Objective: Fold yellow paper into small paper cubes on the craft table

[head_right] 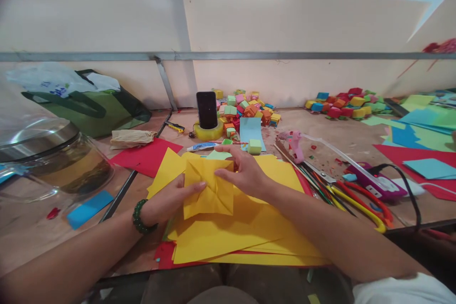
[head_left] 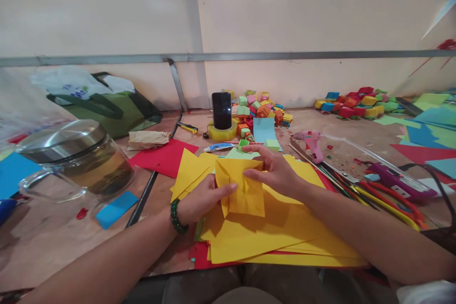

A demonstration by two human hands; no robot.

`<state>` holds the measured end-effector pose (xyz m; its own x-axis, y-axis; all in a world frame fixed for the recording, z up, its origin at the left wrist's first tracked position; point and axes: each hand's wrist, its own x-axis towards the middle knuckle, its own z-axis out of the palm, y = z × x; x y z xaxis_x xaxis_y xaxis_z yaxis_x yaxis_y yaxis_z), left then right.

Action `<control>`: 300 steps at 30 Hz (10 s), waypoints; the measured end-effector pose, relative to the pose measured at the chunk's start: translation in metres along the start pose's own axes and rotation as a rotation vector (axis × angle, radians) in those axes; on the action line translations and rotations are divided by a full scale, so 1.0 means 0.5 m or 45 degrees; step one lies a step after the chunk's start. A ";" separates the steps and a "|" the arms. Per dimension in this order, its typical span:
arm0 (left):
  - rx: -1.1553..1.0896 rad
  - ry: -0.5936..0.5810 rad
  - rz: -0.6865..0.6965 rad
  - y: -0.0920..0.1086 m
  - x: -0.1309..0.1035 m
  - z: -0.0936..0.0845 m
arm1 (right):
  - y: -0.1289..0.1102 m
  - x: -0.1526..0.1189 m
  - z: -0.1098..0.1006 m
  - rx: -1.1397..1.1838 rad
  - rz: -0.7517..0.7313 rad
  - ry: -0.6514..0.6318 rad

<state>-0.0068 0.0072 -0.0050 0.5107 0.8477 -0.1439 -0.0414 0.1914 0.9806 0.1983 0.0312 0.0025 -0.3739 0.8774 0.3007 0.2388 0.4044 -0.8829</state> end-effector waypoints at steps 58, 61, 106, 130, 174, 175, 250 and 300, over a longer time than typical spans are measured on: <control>0.505 0.298 0.640 0.015 0.013 -0.034 | 0.012 0.014 -0.028 0.217 -0.175 -0.139; 0.460 0.330 0.581 0.014 0.013 -0.032 | 0.015 0.015 -0.025 0.293 -0.131 -0.097; -0.163 0.437 0.124 0.012 0.022 -0.012 | 0.030 0.022 0.029 0.482 0.333 0.247; -0.283 0.397 0.079 0.009 0.022 -0.012 | 0.020 0.013 0.030 0.522 0.330 0.182; -0.246 0.384 0.008 0.005 0.023 -0.017 | 0.024 0.007 0.026 0.510 0.308 0.104; -0.240 0.386 0.013 0.004 0.023 -0.018 | 0.025 0.006 0.027 0.509 0.310 0.095; -0.083 0.307 -0.003 0.003 0.021 -0.025 | 0.023 0.006 0.020 0.520 0.276 0.041; -0.121 0.335 0.005 0.001 0.023 -0.025 | 0.016 0.004 0.018 0.564 0.233 -0.059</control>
<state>-0.0116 0.0233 -0.0080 0.2700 0.9456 -0.1816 -0.1297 0.2226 0.9663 0.1916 0.0337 -0.0071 -0.4033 0.9073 0.1185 -0.0969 0.0864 -0.9915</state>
